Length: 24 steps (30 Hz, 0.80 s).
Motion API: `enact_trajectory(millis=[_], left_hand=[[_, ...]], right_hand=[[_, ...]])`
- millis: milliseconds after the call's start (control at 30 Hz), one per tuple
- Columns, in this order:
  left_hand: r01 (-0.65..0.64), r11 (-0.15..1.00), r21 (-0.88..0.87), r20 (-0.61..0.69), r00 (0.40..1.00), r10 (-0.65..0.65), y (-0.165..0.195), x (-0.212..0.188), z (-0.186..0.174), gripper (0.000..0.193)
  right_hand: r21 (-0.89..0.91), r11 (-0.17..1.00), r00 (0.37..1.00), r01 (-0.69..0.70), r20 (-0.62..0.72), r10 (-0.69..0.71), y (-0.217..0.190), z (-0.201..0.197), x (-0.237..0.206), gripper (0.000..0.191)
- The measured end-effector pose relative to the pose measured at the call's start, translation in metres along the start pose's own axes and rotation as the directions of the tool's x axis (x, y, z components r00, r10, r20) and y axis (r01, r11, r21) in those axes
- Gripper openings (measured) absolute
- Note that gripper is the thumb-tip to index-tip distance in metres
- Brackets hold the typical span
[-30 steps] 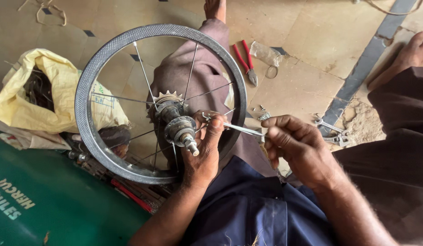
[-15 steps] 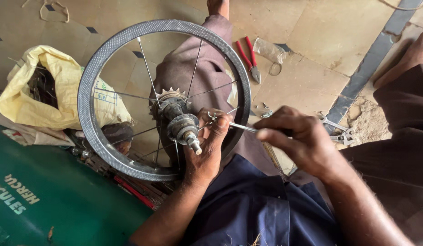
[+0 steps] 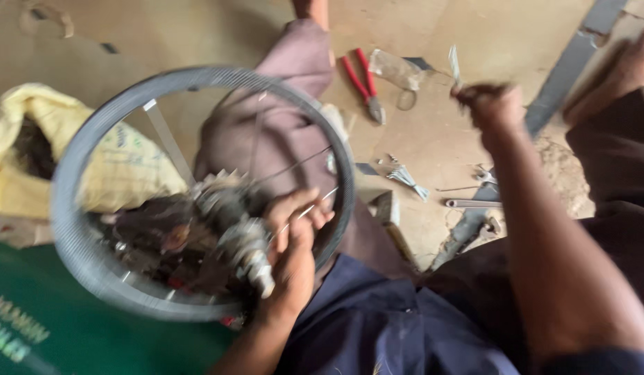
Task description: The person is repairing a bicycle wheel by inserting and tightening spokes. They use a wrench to tighten the nuts on the spokes and occasionally reach for tools from a nearby drawer.
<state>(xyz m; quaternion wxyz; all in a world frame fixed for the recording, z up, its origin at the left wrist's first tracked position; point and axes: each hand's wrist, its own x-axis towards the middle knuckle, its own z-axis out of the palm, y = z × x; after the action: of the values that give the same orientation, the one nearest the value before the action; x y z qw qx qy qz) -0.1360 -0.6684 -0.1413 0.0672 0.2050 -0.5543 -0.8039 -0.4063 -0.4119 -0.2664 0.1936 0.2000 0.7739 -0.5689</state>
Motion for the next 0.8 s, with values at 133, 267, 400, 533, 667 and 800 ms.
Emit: enact_trajectory(millis=[133, 267, 400, 533, 667, 800], left_hand=[[0.118, 0.985, 0.123, -0.035, 0.993, -0.114, -0.011, 0.016, -0.025, 0.045], [-0.105, 0.994, -0.022, 0.151, 0.983, 0.107, 0.011, 0.000, -0.019, 0.050], [-0.239, 0.964, 0.121, 0.093, 0.969, 0.228, 0.034, -0.008, 0.013, 0.047], [-0.116, 0.895, 0.431, 0.094, 0.992, 0.083, 0.059, 0.003, 0.029, 0.030], [0.032, 0.985, 0.167, 0.066, 0.997, -0.044, 0.060, 0.005, 0.037, 0.033], [0.083, 0.994, 0.071, 0.075, 0.993, -0.088, 0.072, 0.003, 0.031, 0.048]], right_hand=[[-0.251, 0.938, 0.962, -0.241, -0.194, 0.195, 0.106, 0.024, 0.021, 0.024], [-0.456, 0.805, 0.920, -0.379, -0.278, 0.276, 0.143, 0.033, 0.005, 0.027], [-0.591, 0.752, 0.954, -0.292, -0.237, 0.184, 0.136, 0.034, -0.003, 0.025], [-0.675, 0.675, 0.951, -0.299, -0.270, 0.153, 0.141, 0.033, -0.001, 0.024], [-0.862, 0.507, 0.964, -0.019, -0.150, -0.218, 0.152, 0.027, 0.001, 0.028], [-0.364, 0.928, 0.965, 0.076, -0.209, -0.161, 0.128, 0.036, 0.005, 0.014]])
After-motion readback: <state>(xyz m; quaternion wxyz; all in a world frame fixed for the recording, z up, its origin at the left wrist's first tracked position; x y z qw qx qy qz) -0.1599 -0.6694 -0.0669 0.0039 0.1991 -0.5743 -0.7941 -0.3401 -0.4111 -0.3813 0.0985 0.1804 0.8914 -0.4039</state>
